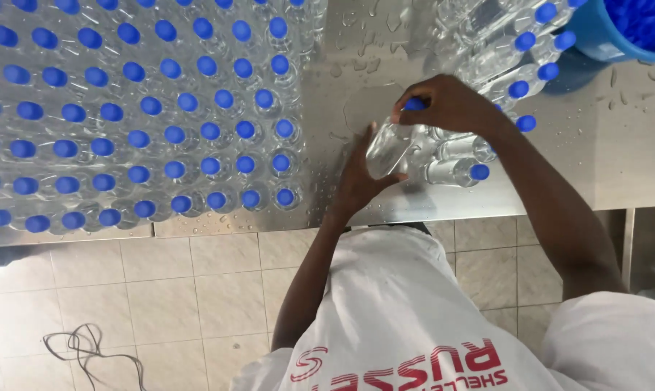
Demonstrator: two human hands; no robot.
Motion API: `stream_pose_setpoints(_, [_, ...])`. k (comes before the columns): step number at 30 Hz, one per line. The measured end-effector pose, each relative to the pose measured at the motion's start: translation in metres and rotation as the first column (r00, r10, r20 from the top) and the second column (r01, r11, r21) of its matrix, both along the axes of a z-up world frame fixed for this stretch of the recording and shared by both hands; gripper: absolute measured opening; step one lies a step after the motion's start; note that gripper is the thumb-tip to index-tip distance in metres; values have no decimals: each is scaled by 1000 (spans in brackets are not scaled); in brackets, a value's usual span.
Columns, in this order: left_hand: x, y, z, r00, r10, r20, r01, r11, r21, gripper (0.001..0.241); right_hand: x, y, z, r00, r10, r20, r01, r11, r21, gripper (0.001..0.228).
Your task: Manually placing caps on water bottles and organizing them into rows on a production table.
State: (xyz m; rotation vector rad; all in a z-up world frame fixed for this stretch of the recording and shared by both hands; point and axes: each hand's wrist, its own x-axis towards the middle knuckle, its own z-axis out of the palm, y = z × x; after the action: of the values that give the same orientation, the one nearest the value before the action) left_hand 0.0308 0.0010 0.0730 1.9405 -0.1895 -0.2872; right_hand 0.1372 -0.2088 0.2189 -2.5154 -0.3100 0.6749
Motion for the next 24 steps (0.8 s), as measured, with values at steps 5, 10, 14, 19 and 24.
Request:
stream_pose_setpoints(5, [0,20,-33,819,-12,-573,-89,985,-147,93,7,0,-42,979,-134,-151,150,984,96,53])
stream_pose_setpoints(10, [-10,24,-60,763,32,-645,-309,895,-321,86,0,-6,-52,986,-55,-158,50,998,-36,52])
stream_pose_setpoints(14, [-12,28,-57,727,21,-687,-353,869,-347,95,-8,-2,-54,979,86,-184,-98,993,-59,54])
stream_pose_setpoints(19, [-14,24,-8,799,53,-599,-229,948,-222,81,2,2,-62,975,202,-88,-199,979,47,46])
stream_pose_setpoints(24, [-10,30,15,842,-22,-539,-88,980,-178,91,10,9,-41,955,263,-141,-224,943,247,43])
